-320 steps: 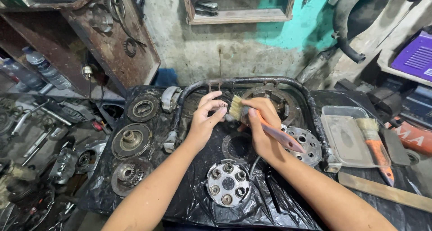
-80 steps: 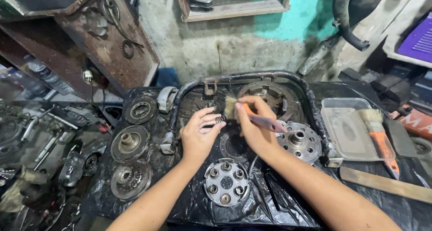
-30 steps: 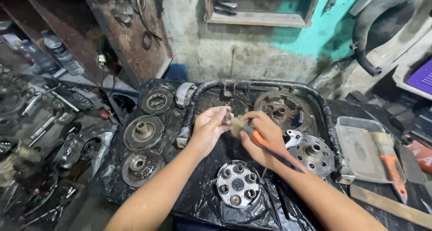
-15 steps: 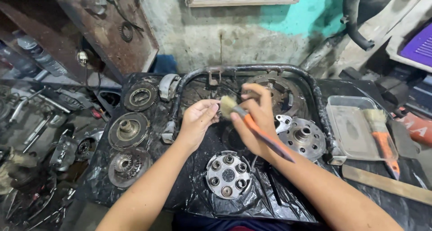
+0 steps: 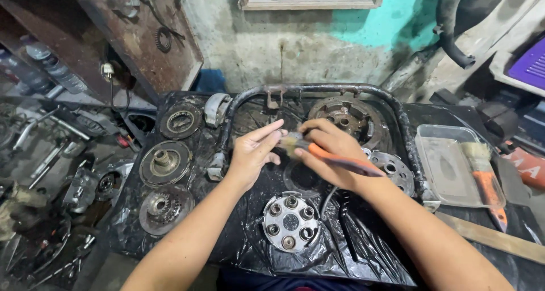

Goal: Cleaning motorcycle engine components using a brush and cleaning fluid

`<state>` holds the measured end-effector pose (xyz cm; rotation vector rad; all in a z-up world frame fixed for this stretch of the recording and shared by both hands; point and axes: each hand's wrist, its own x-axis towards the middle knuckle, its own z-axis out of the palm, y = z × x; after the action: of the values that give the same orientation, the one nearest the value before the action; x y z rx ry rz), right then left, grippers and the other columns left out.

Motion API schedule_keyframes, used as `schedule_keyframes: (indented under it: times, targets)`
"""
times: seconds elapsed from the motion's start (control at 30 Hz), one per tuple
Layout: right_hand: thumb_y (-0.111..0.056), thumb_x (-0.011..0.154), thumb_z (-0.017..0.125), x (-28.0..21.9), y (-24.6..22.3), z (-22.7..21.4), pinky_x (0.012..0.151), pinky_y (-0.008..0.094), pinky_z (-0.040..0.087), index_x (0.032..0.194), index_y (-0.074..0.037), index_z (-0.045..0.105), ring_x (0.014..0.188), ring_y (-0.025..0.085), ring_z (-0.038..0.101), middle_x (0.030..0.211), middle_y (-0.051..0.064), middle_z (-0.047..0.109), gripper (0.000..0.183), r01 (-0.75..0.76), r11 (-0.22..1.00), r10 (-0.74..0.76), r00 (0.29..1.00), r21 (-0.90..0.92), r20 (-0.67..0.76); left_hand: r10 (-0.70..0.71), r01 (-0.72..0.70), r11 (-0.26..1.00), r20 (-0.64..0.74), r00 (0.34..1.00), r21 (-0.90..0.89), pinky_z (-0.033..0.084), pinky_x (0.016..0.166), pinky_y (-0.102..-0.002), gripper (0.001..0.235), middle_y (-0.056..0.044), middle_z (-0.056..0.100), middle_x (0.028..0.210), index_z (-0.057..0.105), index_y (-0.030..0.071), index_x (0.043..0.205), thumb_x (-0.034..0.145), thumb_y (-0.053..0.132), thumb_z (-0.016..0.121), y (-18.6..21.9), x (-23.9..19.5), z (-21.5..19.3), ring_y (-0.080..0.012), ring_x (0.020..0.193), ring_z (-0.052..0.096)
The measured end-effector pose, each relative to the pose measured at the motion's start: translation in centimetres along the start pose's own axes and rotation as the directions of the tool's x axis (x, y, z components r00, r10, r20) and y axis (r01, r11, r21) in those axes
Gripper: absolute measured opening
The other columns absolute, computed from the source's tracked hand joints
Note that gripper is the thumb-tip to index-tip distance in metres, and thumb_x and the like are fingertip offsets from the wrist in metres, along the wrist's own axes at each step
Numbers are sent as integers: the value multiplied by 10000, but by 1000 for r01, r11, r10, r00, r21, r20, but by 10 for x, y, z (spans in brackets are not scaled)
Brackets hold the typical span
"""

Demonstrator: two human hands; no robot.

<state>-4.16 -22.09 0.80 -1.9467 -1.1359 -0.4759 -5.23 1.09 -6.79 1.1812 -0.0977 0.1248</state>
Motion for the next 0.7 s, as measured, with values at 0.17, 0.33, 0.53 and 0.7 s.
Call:
schedule_keyframes:
  times: [0.17, 0.33, 0.53, 0.7]
  targets:
    - [-215, 1009, 782, 2, -1, -15, 861, 481, 637, 1007, -48, 703, 1063, 394, 786, 1215, 136, 756, 185, 108, 987, -106, 994, -122, 22, 70, -72, 997, 76, 995, 20, 709, 635, -288, 479, -226, 818, 1201, 742, -10, 1417, 953, 36, 853, -6, 1, 0, -229, 951, 812]
    - [-154, 1020, 769, 7, -6, -40, 823, 479, 648, 979, 14, 682, 1009, 432, 786, 1140, 207, 749, 193, 227, 953, -223, 974, -200, 41, 183, -204, 970, 155, 971, 132, 700, 605, -256, 601, -190, 824, 1167, 739, -17, 1410, 847, 30, 944, 4, -3, 3, -181, 904, 787]
    - [-127, 1036, 754, -1, 13, -51, 830, 446, 640, 1002, 41, 709, 1001, 417, 788, 1071, 206, 750, 178, 196, 964, -200, 980, -179, -2, 253, -301, 907, 188, 949, 295, 652, 471, -258, 438, -182, 805, 1056, 796, 1, 1337, 904, -19, 854, 8, -9, 5, -198, 800, 773]
    - [-131, 1010, 776, -8, 20, -38, 750, 455, 635, 964, 14, 720, 923, 416, 785, 1030, 189, 767, 162, 227, 942, -236, 972, -249, -8, 444, -531, 680, 293, 847, 505, 601, 513, -264, 327, -100, 821, 1087, 840, 136, 1250, 952, 258, 894, 9, -5, 5, -193, 753, 777]
